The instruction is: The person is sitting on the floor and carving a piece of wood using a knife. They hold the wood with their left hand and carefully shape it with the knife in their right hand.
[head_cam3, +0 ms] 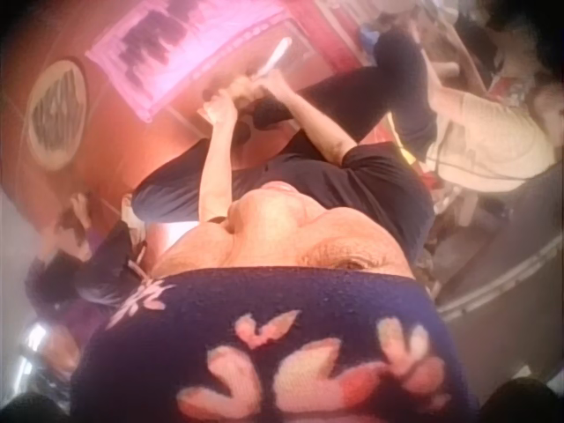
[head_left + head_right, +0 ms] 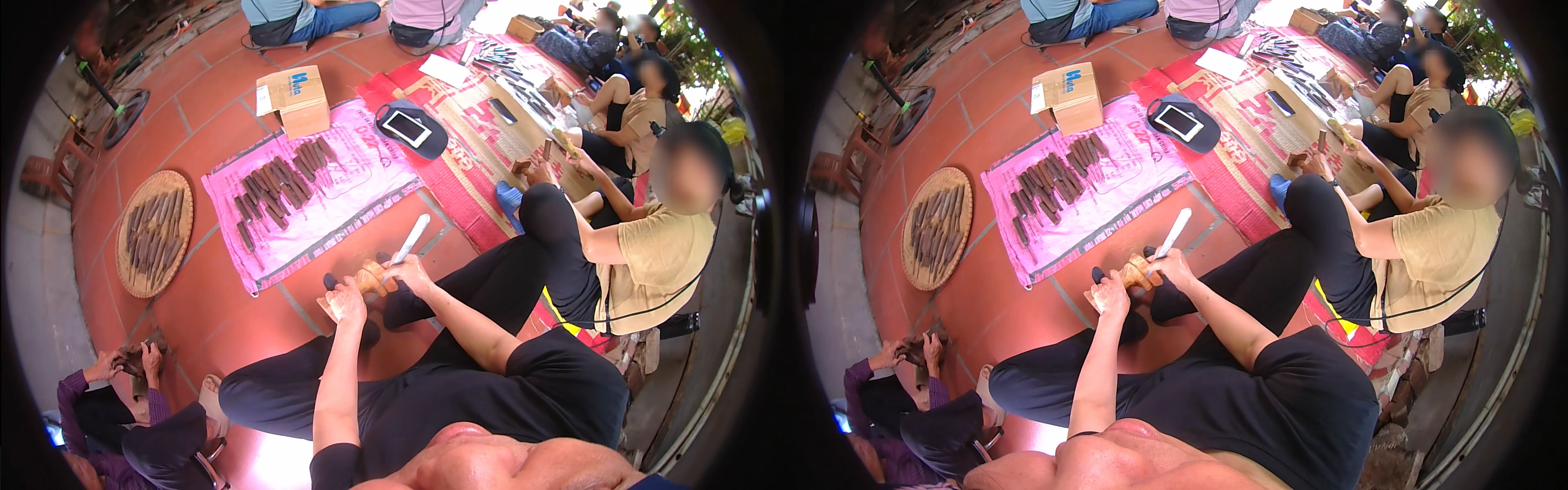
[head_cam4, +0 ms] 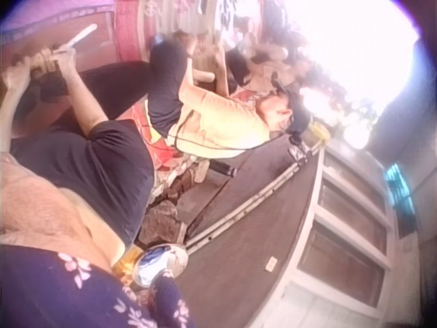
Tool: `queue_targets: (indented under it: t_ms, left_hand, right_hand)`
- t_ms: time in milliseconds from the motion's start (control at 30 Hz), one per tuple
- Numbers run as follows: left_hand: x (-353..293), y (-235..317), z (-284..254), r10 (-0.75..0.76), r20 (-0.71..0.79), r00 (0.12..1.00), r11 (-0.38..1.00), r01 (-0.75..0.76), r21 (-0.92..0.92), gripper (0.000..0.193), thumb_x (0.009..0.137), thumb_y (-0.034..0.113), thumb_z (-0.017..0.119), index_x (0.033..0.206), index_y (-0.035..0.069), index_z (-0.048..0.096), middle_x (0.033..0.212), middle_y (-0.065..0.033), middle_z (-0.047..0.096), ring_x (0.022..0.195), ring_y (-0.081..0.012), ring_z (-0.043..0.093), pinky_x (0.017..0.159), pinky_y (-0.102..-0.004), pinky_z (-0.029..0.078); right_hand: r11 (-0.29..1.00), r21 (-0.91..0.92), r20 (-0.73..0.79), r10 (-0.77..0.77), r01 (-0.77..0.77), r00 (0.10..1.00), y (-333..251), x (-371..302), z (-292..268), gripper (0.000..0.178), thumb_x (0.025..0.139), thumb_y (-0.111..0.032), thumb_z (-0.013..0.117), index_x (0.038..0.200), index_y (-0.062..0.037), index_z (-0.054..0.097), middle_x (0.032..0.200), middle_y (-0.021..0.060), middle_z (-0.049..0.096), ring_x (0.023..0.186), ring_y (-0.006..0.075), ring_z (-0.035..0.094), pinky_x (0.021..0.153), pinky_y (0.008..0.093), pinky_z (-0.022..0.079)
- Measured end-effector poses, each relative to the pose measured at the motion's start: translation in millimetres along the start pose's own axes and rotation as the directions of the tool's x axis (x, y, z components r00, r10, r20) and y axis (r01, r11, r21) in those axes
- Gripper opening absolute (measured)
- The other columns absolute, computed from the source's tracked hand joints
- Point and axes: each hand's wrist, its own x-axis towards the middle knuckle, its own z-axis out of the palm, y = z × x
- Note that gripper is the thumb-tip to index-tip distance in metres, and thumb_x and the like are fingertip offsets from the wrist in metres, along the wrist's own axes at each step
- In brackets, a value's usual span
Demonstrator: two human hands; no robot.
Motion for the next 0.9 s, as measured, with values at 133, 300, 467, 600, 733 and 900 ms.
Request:
queue_targets:
  t_ms: [133, 300, 467, 600, 733, 900]
  left_hand:
    - [2, 1, -9, -0.054, 0.092, 0.994, 0.998, 0.058, -0.032, 0.036, 0.074, 0.018, 0.064, 0.104, 0.005, 0.049, 0.096, -0.0179, 0.061, 0.093, -0.0296, 0.06, 0.079, -0.0429, 0.042]
    - [0, -9, -42, 0.129, 0.067, 0.989, 0.99, -0.124, -0.068, 0.028, 0.075, 0.024, 0.066, 0.097, 0.008, 0.057, 0.099, -0.016, 0.061, 0.097, -0.0274, 0.059, 0.081, -0.0409, 0.043]
    - [6, -15, -62, -0.016, -0.132, 0.991, 0.748, -0.075, -0.66, 0.012, 0.08, 0.019, 0.062, 0.084, 0.008, 0.062, 0.083, -0.0109, 0.064, 0.082, -0.0246, 0.062, 0.074, -0.0377, 0.046]
    - [9, -6, -69, -0.15, -0.029, 0.988, 0.64, 0.075, -0.765, 0.016, 0.084, 0.023, 0.059, 0.084, 0.008, 0.062, 0.07, -0.0081, 0.063, 0.069, -0.024, 0.062, 0.069, -0.0378, 0.047]
    - [3, 0, -81, -0.176, 0.106, 0.979, 0.656, 0.197, -0.729, 0.018, 0.083, 0.025, 0.061, 0.087, 0.008, 0.064, 0.076, -0.0111, 0.064, 0.076, -0.0255, 0.063, 0.071, -0.0384, 0.047]
    - [3, -6, -60, -0.185, -0.143, 0.972, 0.495, -0.034, -0.868, 0.019, 0.083, 0.02, 0.063, 0.097, 0.007, 0.064, 0.091, -0.0119, 0.065, 0.084, -0.0255, 0.063, 0.076, -0.0359, 0.048]
  right_hand:
    - [0.997, 0.06, 0.012, -0.045, 0.044, 0.999, -4, 3, 0, 0.012, 0.067, -0.003, 0.071, 0.072, -0.003, 0.06, 0.088, 0.0085, 0.065, 0.075, 0.0162, 0.06, 0.07, 0.0281, 0.046]
    - [0.994, -0.014, -0.029, -0.112, 0.111, 0.993, 6, 0, 8, 0.011, 0.066, -0.003, 0.069, 0.07, -0.0031, 0.059, 0.08, 0.0062, 0.065, 0.067, 0.012, 0.057, 0.065, 0.027, 0.045]
    - [0.99, 0.075, -0.056, -0.116, 0.12, 0.992, -2, 2, 9, 0.008, 0.069, -0.001, 0.066, 0.071, -0.0039, 0.059, 0.076, 0.0065, 0.065, 0.059, 0.0079, 0.051, 0.056, 0.0224, 0.04]
    - [0.987, 0.067, 0.035, -0.151, 0.149, 0.988, 0, 3, 9, 0.008, 0.072, -0.002, 0.066, 0.074, -0.0054, 0.06, 0.081, 0.0077, 0.066, 0.073, 0.01, 0.059, 0.065, 0.0242, 0.045]
    - [0.989, 0.03, -0.079, -0.144, 0.147, 0.986, -2, 9, -4, 0.006, 0.072, 0.001, 0.064, 0.074, -0.0035, 0.06, 0.075, 0.0069, 0.064, 0.071, 0.0107, 0.058, 0.066, 0.0239, 0.045]
    - [0.974, 0.124, -0.049, -0.183, 0.187, 0.982, -33, 7, 13, 0.012, 0.073, -0.004, 0.065, 0.084, -0.001, 0.063, 0.082, 0.0049, 0.064, 0.071, 0.0107, 0.057, 0.064, 0.0243, 0.045]
